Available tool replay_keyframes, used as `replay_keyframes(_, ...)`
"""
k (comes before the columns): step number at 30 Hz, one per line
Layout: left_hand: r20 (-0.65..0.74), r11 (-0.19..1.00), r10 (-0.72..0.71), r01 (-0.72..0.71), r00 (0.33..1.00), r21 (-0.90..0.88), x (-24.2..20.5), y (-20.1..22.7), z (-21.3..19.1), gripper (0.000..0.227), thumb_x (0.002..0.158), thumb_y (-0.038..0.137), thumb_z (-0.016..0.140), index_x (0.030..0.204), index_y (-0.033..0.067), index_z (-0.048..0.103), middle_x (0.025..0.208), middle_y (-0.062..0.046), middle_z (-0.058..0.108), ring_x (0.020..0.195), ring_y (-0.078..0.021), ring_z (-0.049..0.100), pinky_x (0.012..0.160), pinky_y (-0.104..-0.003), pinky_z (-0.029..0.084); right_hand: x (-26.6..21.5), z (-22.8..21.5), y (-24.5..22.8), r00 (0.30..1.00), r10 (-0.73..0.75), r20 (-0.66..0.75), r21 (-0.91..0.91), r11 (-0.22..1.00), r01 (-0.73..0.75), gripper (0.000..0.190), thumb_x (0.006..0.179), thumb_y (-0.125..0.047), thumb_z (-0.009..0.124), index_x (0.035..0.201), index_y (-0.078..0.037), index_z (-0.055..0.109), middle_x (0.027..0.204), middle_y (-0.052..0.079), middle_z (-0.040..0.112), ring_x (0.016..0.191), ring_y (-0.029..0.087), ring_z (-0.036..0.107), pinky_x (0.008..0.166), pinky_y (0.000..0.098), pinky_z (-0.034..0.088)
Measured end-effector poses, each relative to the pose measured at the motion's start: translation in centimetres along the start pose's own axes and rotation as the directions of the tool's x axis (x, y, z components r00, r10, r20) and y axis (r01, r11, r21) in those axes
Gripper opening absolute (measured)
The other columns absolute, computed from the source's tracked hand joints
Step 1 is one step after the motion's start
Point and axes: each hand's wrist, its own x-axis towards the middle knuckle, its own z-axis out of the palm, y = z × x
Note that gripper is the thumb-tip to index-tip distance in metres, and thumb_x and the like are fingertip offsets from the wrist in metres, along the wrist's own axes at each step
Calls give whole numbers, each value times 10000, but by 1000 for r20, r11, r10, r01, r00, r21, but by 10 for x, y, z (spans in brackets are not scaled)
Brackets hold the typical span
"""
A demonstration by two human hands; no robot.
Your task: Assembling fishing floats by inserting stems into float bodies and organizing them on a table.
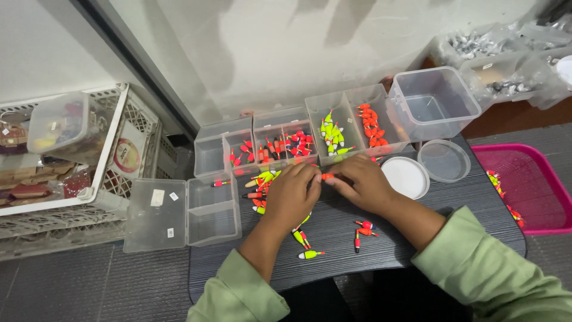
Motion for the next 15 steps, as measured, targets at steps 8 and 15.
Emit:
replay_keyframes(8, -27, 1000, 29, -29, 999, -7, 1, 2, -1, 144, 1001, 248, 516, 991, 166, 634, 831, -86, 627, 857, -348, 661, 781, -435, 529, -1, 2, 1, 999, -18, -45, 6, 1000, 18, 243, 872, -267, 769, 1055, -114, 724, 687, 35, 682, 628, 255, 637, 744, 411, 546)
replay_keyframes(15, -18, 999, 41, -41, 999, 1, 1, 0, -2, 138, 995, 234, 529, 994, 150, 638, 837, -95, 632, 862, -355, 662, 787, -446, 527, -3, 1, 2, 997, 58, -55, 61, 997, -55, 403, 805, -312, 827, 1136, -127, 690, 698, 3, 683, 636, 214, 632, 732, 397, 543)
